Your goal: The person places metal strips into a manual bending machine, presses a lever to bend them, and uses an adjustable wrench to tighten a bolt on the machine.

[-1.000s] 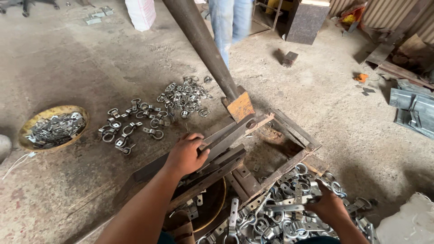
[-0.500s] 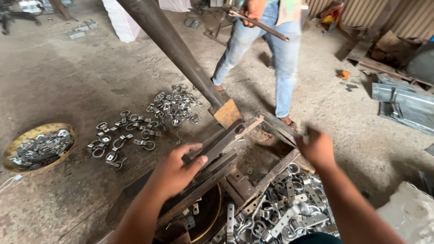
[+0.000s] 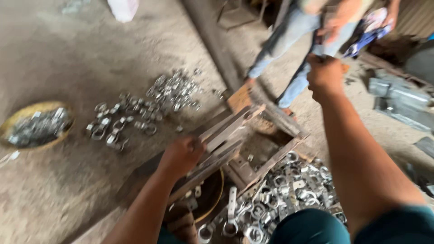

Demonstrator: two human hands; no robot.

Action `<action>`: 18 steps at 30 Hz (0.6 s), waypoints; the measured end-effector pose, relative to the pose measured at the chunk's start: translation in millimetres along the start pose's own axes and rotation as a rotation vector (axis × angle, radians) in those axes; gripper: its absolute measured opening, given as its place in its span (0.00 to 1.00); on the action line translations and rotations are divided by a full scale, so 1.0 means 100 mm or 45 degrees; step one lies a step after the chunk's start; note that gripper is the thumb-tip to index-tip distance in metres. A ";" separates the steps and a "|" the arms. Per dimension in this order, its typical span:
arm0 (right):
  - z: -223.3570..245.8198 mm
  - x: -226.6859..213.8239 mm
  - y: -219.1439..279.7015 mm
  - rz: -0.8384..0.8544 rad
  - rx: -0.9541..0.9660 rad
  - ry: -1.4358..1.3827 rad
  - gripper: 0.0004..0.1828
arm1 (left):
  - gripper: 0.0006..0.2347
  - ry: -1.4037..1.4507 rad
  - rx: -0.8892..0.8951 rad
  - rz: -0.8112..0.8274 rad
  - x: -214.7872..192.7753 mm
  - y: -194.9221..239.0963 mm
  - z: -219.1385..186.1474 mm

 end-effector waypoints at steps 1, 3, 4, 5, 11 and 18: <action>-0.03 0.04 0.24 0.159 0.252 -0.377 0.16 | 0.18 0.013 -0.036 -0.003 -0.01 0.04 0.08; -0.05 0.25 0.88 0.279 0.393 -0.810 0.22 | 0.18 0.093 -0.004 -0.218 -0.10 0.06 0.18; -0.06 0.37 1.25 0.480 0.560 -0.683 0.35 | 0.18 0.086 -0.015 -0.232 -0.17 0.04 0.24; -0.08 0.53 1.68 0.604 0.750 -0.597 0.37 | 0.18 0.101 -0.068 -0.221 -0.21 0.01 0.31; 0.05 1.55 3.61 1.177 1.157 -1.081 0.37 | 0.19 0.064 -0.254 -0.018 -0.14 0.08 0.76; 0.24 1.96 3.63 1.438 1.016 -0.863 0.35 | 0.18 0.088 -0.172 0.002 0.05 0.16 0.86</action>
Point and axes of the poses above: each hand's wrist, its own y-axis away from the middle knuckle, its own x-axis out of the palm, z = x × y, the point moved 1 cm from there along -y, towards the middle knuckle, and after that the axes turned 13 degrees about z, right-handed, at the moved point
